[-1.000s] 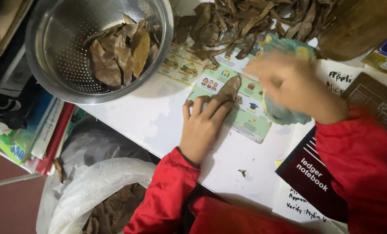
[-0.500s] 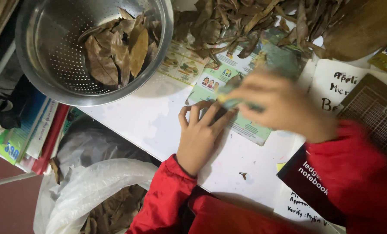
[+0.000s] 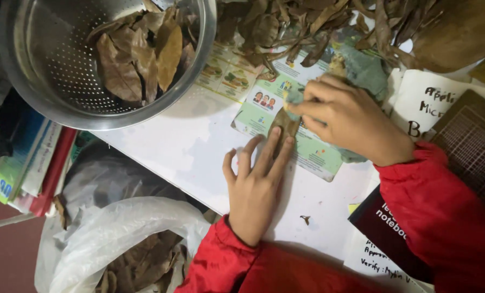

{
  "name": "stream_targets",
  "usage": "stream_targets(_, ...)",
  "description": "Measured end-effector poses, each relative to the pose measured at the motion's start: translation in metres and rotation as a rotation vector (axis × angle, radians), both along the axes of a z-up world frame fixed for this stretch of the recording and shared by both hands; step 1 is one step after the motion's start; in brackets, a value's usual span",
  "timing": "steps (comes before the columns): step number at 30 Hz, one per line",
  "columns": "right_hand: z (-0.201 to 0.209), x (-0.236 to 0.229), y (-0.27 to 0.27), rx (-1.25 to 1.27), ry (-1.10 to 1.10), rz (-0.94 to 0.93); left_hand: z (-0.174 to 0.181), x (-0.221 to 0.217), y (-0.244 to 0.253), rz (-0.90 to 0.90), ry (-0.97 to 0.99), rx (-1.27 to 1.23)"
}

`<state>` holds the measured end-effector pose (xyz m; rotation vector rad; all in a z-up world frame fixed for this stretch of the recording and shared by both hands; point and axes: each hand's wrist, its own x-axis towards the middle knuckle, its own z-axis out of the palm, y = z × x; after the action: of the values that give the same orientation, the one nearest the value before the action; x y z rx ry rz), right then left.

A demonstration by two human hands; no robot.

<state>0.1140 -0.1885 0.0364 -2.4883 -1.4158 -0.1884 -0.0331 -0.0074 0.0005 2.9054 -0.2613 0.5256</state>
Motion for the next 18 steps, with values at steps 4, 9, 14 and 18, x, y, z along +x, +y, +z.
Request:
stream_targets(4, -0.004, -0.006, 0.005, -0.006, 0.213, 0.165, 0.001, 0.003, 0.001, -0.011, 0.004, -0.027)
stream_targets(9, -0.01, 0.005, 0.0, 0.052, 0.104, -0.057, -0.002, 0.0, 0.0, 0.027, 0.028, -0.003)
stream_targets(14, -0.013, -0.009, 0.007, 0.036, 0.289, 0.051, -0.003, -0.001, -0.002, 0.034, -0.003, 0.026)
stream_targets(18, -0.002, 0.005, 0.006, 0.07, 0.058, -0.128, 0.0, -0.001, -0.003, 0.031, -0.018, -0.026)
